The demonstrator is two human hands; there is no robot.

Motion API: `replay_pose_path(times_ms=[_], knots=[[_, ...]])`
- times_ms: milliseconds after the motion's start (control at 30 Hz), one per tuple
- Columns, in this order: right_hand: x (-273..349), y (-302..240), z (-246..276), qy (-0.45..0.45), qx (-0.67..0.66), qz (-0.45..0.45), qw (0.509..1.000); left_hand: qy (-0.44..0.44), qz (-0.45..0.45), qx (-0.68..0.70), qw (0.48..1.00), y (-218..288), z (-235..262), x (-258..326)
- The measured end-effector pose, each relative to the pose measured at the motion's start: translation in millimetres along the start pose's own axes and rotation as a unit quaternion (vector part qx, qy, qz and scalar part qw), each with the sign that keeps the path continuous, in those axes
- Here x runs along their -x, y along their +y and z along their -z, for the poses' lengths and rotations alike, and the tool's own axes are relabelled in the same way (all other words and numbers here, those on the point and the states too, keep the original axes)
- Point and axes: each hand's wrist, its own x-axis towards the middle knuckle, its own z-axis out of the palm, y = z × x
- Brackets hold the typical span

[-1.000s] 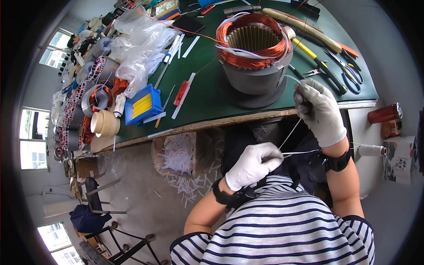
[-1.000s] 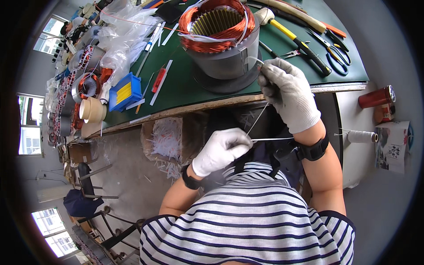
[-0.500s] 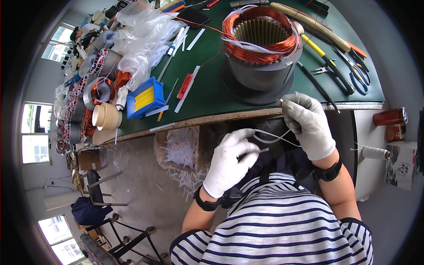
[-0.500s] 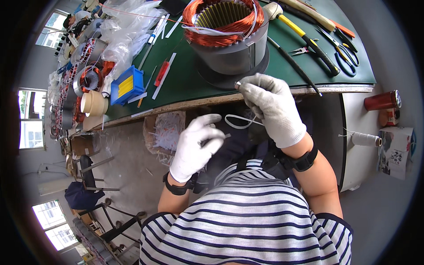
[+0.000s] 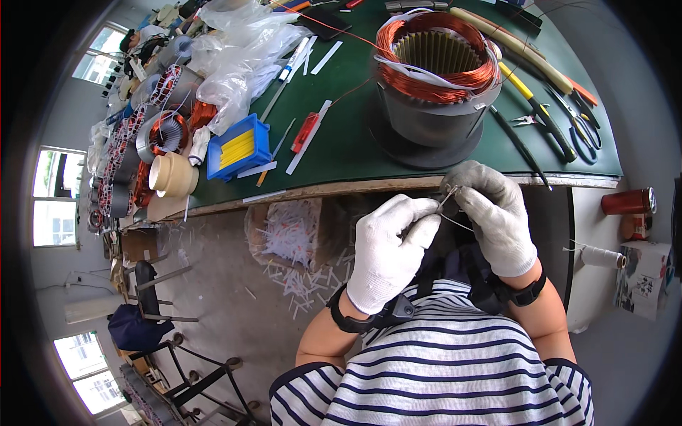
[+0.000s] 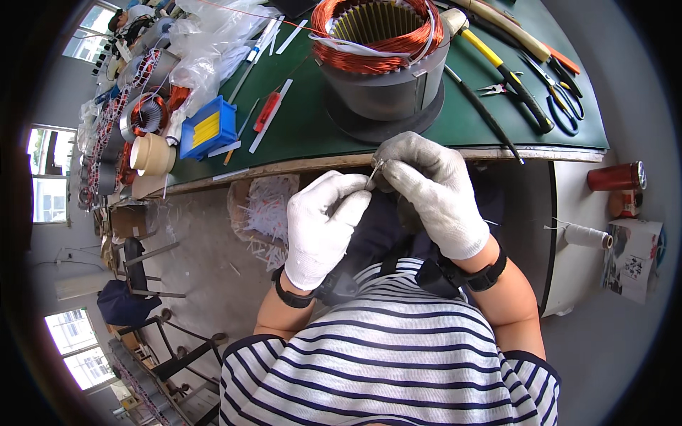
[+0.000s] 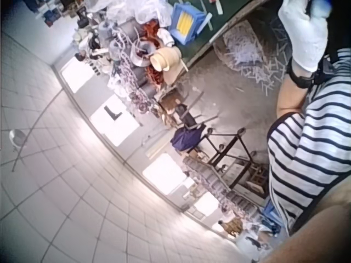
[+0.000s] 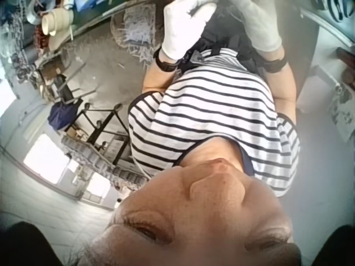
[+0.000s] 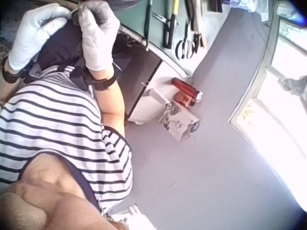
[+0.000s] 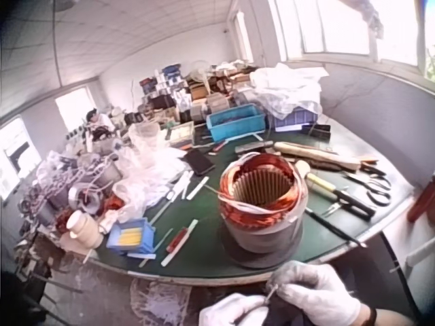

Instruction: Tie off and secure copper windings on a motor stator using string and various hand tools.

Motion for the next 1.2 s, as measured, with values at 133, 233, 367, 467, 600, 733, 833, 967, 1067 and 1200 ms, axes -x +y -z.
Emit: replay_pose_path(times_ms=[133,233,367,467,600,733,833,967,1067,1200], knots=[[-1.1,-0.9,-1.1,-0.008,-0.013,-0.001,1.0,0.006,-0.018,-0.009,1.0,-3.9,0.3,-0.4],[-1.5,1.3,0.8,-0.022,-0.003,0.009,1.0,-0.001,-0.015,-0.011,1.0,-3.1,1.7,-0.8],[-1.2,2.4,0.7,-0.022,0.011,0.008,1.0,0.0,-0.033,-0.023,0.999,-4.8,1.7,-1.0],[0.0,-0.6,-1.8,-0.01,0.001,-0.006,1.0,-0.002,-0.037,-0.028,0.999,-6.8,0.2,-2.6],[3.7,-4.6,-16.6,0.047,-0.033,-0.028,0.998,0.037,-0.056,-0.049,0.997,-7.6,-2.8,-3.9],[6.6,-1.0,-25.3,0.103,0.035,-0.014,0.994,0.061,-0.082,-0.077,0.992,-15.0,-10.7,-8.7],[-0.6,1.3,-24.4,0.154,0.131,0.053,0.978,0.08,-0.089,-0.053,0.991,-15.6,-10.0,-17.9],[-8.9,3.6,-19.8,0.124,0.362,0.219,0.898,0.109,-0.132,-0.058,0.984,-6.1,-11.0,-24.7],[-10.3,5.0,-21.0,0.119,0.426,0.296,0.847,0.118,-0.157,-0.091,0.976,-2.1,-11.0,-28.6],[-7.9,2.6,-24.1,0.133,0.336,0.172,0.916,0.132,-0.166,-0.043,0.976,-8.9,-9.3,-26.7]])
